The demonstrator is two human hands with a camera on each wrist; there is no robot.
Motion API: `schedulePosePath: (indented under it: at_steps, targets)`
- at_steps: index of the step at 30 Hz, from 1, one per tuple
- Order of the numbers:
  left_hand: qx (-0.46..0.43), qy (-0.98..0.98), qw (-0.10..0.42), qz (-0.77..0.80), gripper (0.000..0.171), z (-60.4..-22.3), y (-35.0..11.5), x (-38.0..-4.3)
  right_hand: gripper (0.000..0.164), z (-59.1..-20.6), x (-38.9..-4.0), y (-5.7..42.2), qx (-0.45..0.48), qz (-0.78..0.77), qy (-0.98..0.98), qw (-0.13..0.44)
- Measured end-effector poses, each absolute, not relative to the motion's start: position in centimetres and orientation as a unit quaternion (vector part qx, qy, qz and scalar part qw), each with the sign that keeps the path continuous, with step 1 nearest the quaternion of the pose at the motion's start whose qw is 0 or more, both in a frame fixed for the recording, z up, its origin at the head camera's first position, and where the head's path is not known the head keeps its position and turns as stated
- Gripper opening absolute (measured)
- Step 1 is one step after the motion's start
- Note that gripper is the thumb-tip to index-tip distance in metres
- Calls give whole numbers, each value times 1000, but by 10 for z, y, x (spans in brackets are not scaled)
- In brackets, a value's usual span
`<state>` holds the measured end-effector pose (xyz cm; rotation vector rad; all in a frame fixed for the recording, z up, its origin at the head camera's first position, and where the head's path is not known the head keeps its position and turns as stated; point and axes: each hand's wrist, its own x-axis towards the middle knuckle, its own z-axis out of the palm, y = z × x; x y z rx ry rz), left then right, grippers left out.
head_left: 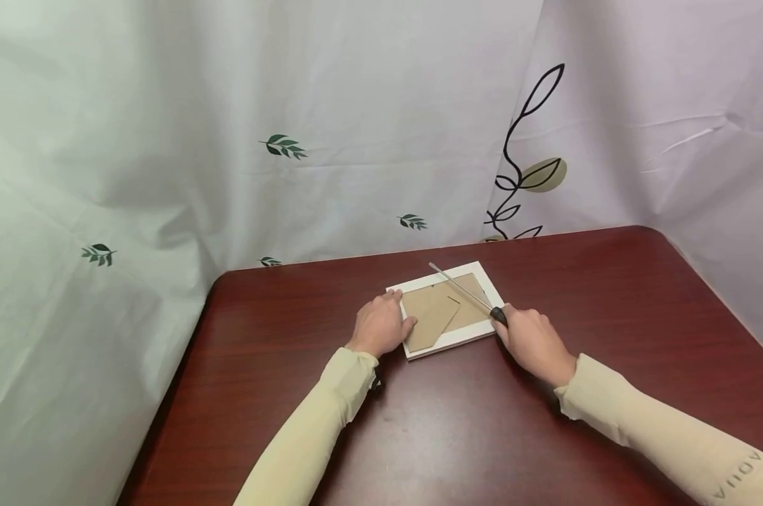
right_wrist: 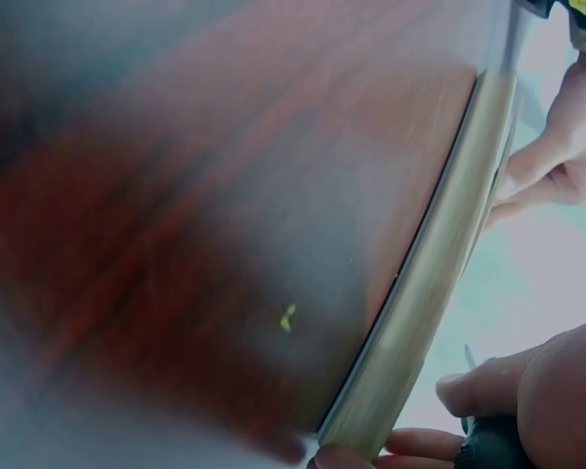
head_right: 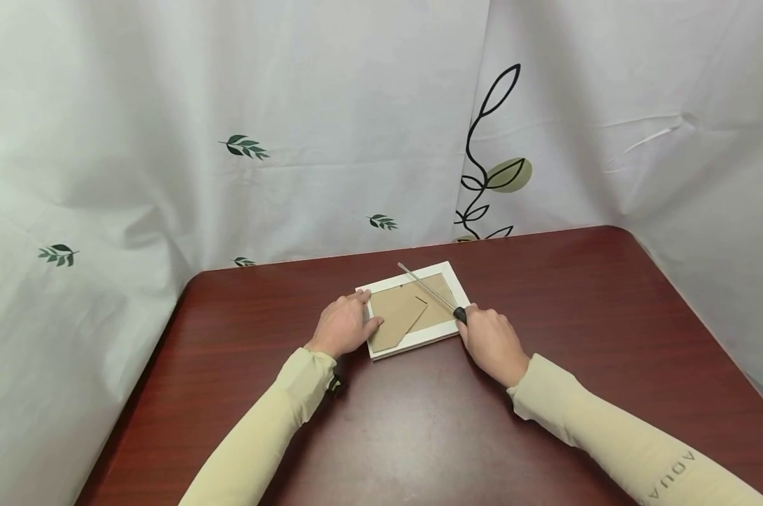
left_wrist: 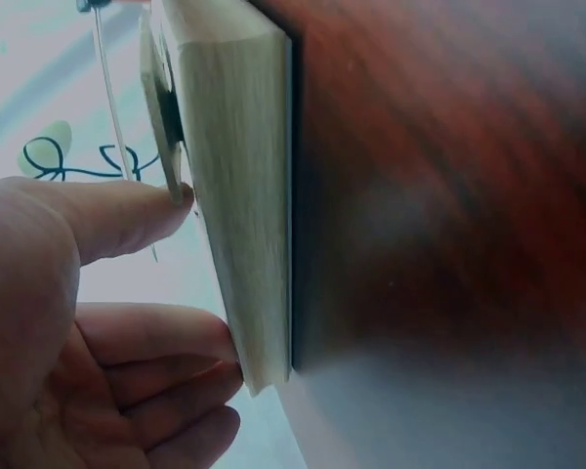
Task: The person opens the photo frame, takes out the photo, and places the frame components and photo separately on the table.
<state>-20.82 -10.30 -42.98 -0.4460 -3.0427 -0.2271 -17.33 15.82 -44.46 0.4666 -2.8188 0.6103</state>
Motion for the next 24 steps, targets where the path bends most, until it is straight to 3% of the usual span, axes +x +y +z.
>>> schedulePosePath:
  at_steps: [9, 14, 20, 24]
  targets:
    - [-169, -981, 20, -96, 55, -429, -109, -222, 23, -444, -165, 156, 154, 202, -961, 109]
    - [-179, -974, 25, -134, 31, -434, -114, -228, 22, -444, -161, 155, 153, 194, -963, 110]
    - [-190, -966, 38, -172, 24, -435, -115, -231, 23, -444, -159, 155, 156, 191, -962, 112]
    - [-188, -966, 40, -172, 38, -436, -116, -232, 23, -444, -160, 156, 157, 198, -961, 109]
